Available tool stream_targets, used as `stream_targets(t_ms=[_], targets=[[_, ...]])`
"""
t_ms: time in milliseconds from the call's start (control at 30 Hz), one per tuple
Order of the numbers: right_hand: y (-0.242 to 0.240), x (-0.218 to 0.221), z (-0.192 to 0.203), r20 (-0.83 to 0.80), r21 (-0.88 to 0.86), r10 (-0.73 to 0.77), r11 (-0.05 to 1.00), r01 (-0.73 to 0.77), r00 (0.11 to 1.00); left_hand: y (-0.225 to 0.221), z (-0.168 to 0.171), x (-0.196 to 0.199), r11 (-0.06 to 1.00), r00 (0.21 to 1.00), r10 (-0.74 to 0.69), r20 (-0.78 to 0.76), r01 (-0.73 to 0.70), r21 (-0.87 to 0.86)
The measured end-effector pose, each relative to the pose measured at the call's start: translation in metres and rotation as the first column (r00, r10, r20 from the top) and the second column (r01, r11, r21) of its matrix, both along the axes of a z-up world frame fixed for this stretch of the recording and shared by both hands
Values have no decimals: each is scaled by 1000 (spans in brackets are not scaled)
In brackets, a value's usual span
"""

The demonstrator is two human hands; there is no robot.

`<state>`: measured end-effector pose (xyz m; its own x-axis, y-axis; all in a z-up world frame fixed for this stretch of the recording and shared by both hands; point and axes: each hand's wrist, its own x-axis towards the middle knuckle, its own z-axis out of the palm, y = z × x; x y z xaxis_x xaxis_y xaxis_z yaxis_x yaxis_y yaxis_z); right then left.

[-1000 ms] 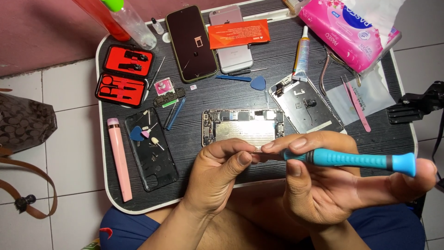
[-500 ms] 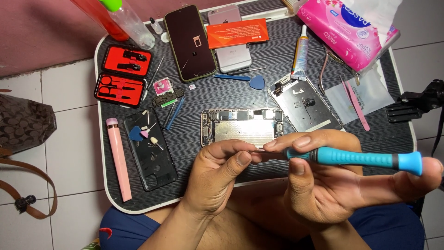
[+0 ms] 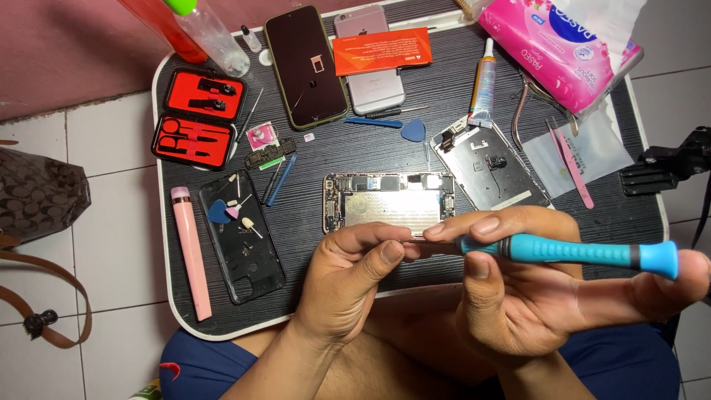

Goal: Disassembling and repairing a smartphone using a precision screwdriver and other tools on a small table.

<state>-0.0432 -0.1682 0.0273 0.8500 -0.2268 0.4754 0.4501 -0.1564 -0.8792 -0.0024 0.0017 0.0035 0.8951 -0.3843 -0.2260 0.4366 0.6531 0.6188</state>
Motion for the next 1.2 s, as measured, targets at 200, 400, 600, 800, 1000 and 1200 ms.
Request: stream_targets(t_ms=[200,400,600,800,1000,1200], targets=[[-4,4,-2,14,-19,-12,1000,12,1000,6,5,4,998,999,19,29,-20,55],[4,16,0,88,-67,-25,997,31,996,58,74,55,363,672,-444,593,-470,805],[14,22,-18,-31,27,119,993,-118,992,89,41,75,142,474,-803,361,-436,889],[14,27,-28,-65,-34,195,980,-198,979,92,30,61,176,452,-752,479,-562,808],[12,27,-33,-127,-89,202,973,-214,971,94,28,54,265,372,-736,566,-612,745],[16,23,-26,-243,-34,160,984,-173,957,95,22,60,311,373,-750,546,-529,789]])
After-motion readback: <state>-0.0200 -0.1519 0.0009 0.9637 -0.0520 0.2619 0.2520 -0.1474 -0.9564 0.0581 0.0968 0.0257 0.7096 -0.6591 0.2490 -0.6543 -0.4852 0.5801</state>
